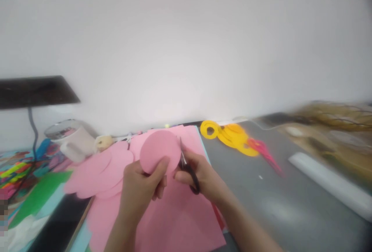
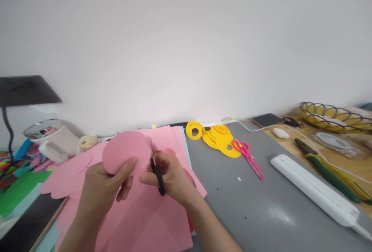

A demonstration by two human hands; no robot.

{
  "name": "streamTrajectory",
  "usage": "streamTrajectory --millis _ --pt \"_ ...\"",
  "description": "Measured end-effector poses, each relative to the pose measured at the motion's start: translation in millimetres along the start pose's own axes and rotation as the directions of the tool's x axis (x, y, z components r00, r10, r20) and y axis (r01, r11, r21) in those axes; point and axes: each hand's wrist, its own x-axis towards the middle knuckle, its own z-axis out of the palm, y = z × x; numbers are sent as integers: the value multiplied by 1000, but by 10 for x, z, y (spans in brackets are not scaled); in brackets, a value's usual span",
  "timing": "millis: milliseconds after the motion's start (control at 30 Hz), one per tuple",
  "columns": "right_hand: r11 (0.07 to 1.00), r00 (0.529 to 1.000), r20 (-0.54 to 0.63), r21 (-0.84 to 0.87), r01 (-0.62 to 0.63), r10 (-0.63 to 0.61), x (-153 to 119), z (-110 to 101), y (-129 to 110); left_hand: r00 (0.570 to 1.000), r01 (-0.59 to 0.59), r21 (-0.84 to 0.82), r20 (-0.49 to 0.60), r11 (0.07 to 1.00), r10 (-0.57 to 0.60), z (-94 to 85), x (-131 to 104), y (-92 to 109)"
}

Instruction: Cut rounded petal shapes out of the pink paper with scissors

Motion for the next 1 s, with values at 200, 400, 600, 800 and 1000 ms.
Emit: streamTrajectory --millis 200,400,600,800,1000 --pt "999 1000 -14 -25 20 -20 -11 9 7 1000 0 -3 0 1000 0 4 -7 10" --pt "999 999 -11 -17 35 -35 -8 5 25 1000 21 -17 17 1000 -21 0 -2 7" --pt "999 999 -15 -26 30 -31 -10 -10 46 999 46 -29 20 999 -46 14 -3 13" --pt "1000 999 -30 15 19 -18 -10 7 36 998 53 -52 23 997 -51 17 7 31" --pt "1000 999 -48 6 2 -2 -12 2 66 998 53 -74 28 996 -51 7 20 16"
